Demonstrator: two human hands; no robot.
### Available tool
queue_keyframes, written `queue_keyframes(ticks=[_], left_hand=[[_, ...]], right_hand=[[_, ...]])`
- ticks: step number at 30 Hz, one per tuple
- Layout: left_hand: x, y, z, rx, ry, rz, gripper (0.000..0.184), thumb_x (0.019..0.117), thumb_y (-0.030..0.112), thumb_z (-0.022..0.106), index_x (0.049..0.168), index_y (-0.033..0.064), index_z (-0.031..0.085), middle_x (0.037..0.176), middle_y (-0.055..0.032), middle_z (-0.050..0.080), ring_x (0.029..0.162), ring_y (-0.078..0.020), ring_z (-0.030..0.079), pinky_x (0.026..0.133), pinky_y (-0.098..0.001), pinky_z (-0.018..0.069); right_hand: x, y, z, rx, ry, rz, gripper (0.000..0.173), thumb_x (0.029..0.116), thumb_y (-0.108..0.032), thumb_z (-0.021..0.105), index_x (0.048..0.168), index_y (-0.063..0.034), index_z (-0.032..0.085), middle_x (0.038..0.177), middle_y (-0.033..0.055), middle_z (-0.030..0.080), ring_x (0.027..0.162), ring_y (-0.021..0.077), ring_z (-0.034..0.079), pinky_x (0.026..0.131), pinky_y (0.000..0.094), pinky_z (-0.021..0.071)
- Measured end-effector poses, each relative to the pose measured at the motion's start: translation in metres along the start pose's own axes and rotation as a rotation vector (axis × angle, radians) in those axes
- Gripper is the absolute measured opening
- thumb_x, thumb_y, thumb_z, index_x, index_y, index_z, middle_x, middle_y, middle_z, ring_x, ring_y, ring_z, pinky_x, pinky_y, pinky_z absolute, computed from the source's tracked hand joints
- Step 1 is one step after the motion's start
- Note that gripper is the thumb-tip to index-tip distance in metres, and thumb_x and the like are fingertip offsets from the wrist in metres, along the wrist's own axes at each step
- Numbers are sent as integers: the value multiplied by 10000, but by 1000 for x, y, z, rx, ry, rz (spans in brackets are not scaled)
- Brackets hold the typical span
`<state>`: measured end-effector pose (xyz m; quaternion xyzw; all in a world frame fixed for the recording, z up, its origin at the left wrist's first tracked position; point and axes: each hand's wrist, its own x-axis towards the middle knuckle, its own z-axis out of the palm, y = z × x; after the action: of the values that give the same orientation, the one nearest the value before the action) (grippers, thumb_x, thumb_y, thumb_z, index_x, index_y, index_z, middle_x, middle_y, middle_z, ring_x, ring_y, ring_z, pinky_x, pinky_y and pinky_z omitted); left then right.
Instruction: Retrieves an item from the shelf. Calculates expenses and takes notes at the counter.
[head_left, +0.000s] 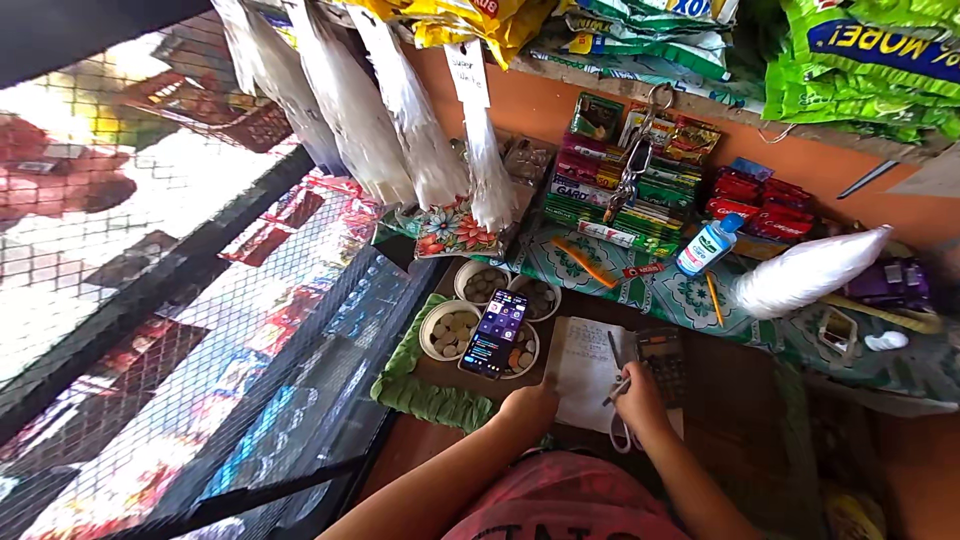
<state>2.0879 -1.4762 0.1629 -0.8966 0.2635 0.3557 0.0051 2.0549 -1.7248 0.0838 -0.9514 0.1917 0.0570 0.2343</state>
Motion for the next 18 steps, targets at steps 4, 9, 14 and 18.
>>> queue_keyframes(ticks=[4, 9, 14, 18], left_hand=[[-2, 2, -3, -4, -21, 10, 462, 901, 114, 645, 1361, 121, 605, 1614, -144, 368, 972, -427, 698, 752, -591, 605], [1, -3, -6, -102, 22, 87, 836, 839, 358, 797, 1536, 458, 346, 1590, -232, 359, 979, -496, 674, 752, -656, 579], [1, 3, -5, -67, -24, 46, 653, 902, 411, 718, 1491, 474, 444, 1619, -247, 300, 1032, -520, 650, 768, -661, 573], [1, 4, -6, -43, -53, 43, 619, 925, 403, 685, 1499, 424, 454, 1615, -254, 305, 1043, -511, 651, 780, -648, 574]], right_hand=[[12, -6, 6, -28, -31, 55, 414, 736, -330, 771, 1095, -191, 619, 1091, 60, 672, 972, 236, 685, 775, 485, 608], [24, 0, 7, -10, -55, 67, 429, 723, -387, 775, 1090, -218, 629, 1033, 31, 689, 932, 207, 689, 776, 489, 600], [26, -4, 3, -18, -46, 48, 410, 761, -447, 765, 1089, -232, 641, 1019, 16, 696, 906, 199, 693, 764, 490, 601], [30, -8, 0, -34, -24, 47, 369, 811, -479, 725, 1080, -241, 638, 1003, 6, 703, 886, 191, 699, 749, 487, 604]])
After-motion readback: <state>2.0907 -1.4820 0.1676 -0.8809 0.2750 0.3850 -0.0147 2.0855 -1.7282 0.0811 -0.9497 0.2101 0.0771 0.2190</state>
